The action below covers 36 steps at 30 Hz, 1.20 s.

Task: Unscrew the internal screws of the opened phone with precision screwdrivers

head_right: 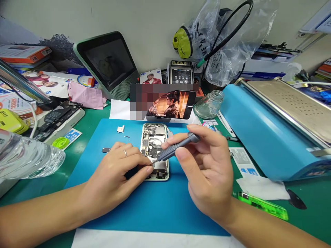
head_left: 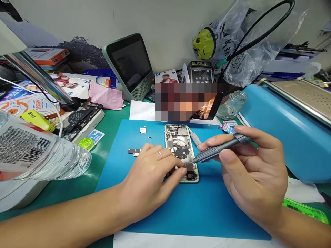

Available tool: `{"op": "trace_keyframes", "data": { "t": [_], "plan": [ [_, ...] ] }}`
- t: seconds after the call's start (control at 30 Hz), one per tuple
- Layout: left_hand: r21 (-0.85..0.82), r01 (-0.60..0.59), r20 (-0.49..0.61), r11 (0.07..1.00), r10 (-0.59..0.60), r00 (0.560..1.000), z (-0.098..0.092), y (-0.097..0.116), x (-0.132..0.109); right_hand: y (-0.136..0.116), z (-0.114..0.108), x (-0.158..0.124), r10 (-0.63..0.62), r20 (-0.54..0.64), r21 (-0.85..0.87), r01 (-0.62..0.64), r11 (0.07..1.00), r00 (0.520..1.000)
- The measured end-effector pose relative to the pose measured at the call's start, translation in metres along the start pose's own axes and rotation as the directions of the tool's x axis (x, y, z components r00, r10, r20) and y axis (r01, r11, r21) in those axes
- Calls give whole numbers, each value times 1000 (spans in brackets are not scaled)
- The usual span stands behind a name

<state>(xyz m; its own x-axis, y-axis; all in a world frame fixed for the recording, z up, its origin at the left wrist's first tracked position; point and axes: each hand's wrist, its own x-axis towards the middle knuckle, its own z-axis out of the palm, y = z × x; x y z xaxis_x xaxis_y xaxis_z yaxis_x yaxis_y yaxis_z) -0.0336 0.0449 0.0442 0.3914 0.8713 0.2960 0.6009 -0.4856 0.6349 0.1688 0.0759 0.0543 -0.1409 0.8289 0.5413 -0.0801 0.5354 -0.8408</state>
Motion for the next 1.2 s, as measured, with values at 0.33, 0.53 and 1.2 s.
{"op": "trace_keyframes", "data": {
  "t": [0.33, 0.53, 1.2],
  "plan": [
    [-3, 28, 0, 1000, -28, 1000, 0, 1, 0, 0, 0, 0, -14, -5, 4, 14, 1000, 1000],
    [-8, 17, 8, 1000, -17, 1000, 0, 0, 1, -1, 1, 0, 3, -16, -3, -3, 1000, 1000],
    [-30, 21, -5, 999, -21, 1000, 0, 2, -1, 0, -1, 0, 17, -19, -13, -18, 1000, 1000]
  ]
}}
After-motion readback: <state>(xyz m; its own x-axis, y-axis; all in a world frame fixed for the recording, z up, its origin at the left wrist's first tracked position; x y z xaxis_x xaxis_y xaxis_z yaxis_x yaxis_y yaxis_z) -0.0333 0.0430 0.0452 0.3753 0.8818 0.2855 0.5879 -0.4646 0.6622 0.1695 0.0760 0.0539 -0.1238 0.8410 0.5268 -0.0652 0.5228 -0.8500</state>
